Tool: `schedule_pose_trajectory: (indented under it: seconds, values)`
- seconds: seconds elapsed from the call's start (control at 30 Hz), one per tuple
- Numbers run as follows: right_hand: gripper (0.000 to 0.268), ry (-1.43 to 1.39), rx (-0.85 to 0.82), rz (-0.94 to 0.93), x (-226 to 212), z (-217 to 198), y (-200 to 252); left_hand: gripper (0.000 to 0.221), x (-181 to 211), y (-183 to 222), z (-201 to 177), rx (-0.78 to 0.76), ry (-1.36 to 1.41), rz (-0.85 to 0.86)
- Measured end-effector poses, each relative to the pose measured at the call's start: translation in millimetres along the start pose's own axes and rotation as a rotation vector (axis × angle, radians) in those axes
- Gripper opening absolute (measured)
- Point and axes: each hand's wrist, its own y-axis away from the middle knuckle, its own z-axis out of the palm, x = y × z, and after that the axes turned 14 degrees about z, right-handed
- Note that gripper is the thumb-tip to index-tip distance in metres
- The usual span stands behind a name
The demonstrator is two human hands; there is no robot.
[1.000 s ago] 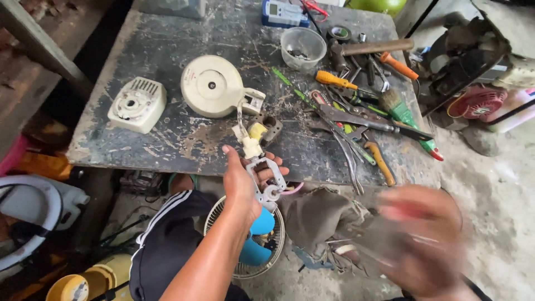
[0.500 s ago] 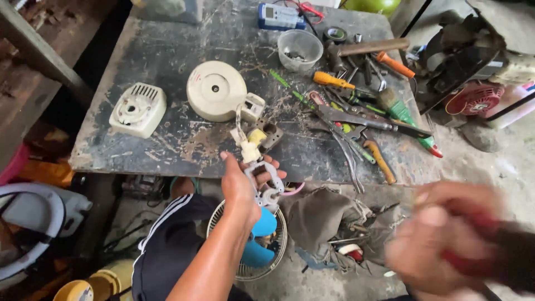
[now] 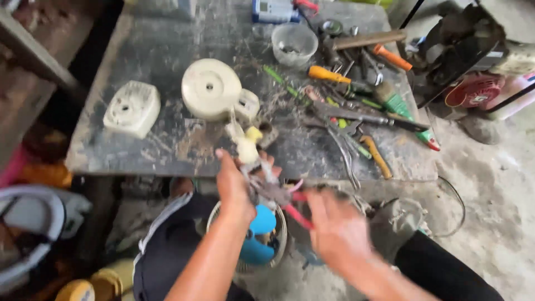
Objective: Using pliers and other hand tools to shape and disassemble metal components of a small motor assembly.
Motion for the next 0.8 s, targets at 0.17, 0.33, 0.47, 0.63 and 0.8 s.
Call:
schedule_pose_trajectory:
  seconds: [0.17, 0.33, 0.47, 0.63, 0.8]
  values:
    - [0.042, -0.643, 0.325, -0.181, 20.7, -55.0, -28.1, 0.089, -14.7, -31.8, -0.7, 0.026, 0.042, 0.005]
    - [0.015, -0.056, 0.032, 0.003, 15.3, -44.3, -19.1, 0.090, 6.5, 0.8, 4.7, 0.078, 0.032, -0.057]
    - [0.052, -0.023, -0.168, 0.146, -10.0, -5.7, -15.7, 0.088, -3.4, -6.7, 5.3, 0.100, 0.044, -0.031]
    - [0.034, -0.707, -0.217, 0.238, -25.4, -32.4, -34.0, 0.093, -13.6, -24.6, -1.0, -0.002, 0.110, -0.041]
    - [0.059, -0.937, -0.607, 0.429, -74.7, -2.6, -36.9, 0.092, -2.5, -14.1, 4.0, 0.023, 0.235, -0.115]
